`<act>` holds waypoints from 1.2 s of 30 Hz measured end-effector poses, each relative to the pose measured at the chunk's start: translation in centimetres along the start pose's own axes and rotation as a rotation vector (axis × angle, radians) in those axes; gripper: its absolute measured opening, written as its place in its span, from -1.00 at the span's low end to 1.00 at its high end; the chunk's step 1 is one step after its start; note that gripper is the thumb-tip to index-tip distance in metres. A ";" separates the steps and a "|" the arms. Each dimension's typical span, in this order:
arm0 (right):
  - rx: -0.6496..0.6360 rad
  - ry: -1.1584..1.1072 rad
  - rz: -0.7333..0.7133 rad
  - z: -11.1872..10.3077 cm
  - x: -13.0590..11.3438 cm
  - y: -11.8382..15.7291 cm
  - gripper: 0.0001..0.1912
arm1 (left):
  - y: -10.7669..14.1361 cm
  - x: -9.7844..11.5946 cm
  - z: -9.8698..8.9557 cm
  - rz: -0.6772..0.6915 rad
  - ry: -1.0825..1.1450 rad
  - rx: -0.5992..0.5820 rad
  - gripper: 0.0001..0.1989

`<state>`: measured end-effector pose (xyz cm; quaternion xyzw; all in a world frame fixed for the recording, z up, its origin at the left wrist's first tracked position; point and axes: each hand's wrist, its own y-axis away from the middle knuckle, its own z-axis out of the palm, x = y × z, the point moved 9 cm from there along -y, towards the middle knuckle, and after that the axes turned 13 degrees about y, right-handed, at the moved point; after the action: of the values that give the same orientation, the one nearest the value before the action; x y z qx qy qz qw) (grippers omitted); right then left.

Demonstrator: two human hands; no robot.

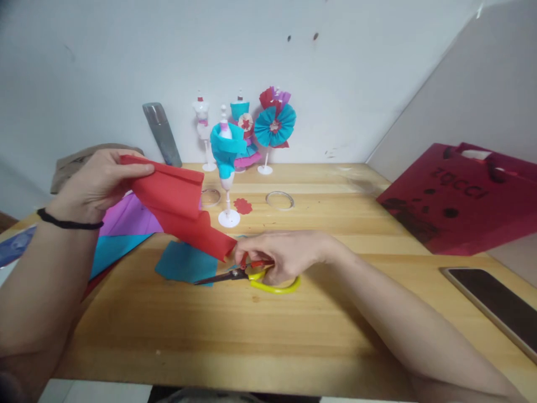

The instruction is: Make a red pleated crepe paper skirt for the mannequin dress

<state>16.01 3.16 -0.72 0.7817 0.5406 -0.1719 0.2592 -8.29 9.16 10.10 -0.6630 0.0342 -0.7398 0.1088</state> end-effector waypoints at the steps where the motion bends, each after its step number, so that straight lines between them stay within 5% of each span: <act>1: 0.030 -0.055 -0.028 -0.4 0.0 0.0 -0.62 | 0.0 -0.3 0.2 -0.008 -0.020 -0.014 -0.77; 9: 0.506 -0.031 -0.057 -5.8 -1.4 2.4 -0.53 | 0.6 -1.2 1.7 -0.040 -0.066 -0.070 -0.79; 14: 0.864 0.276 0.077 -7.9 -0.8 4.0 -0.57 | 0.9 -1.4 2.2 -0.039 -0.057 -0.060 -0.78; 19: 0.898 0.530 0.200 -7.8 0.2 3.8 -0.61 | 1.1 -1.9 2.9 -0.066 -0.086 -0.084 -0.79; 36: 0.829 0.552 0.296 -7.2 1.0 3.2 -0.51 | 1.7 -2.8 4.2 -0.132 -0.051 -0.136 -0.88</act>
<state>19.27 7.24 5.21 0.9030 0.3591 -0.1205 -0.2029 -3.69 8.49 7.55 -0.6883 0.0379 -0.7242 0.0154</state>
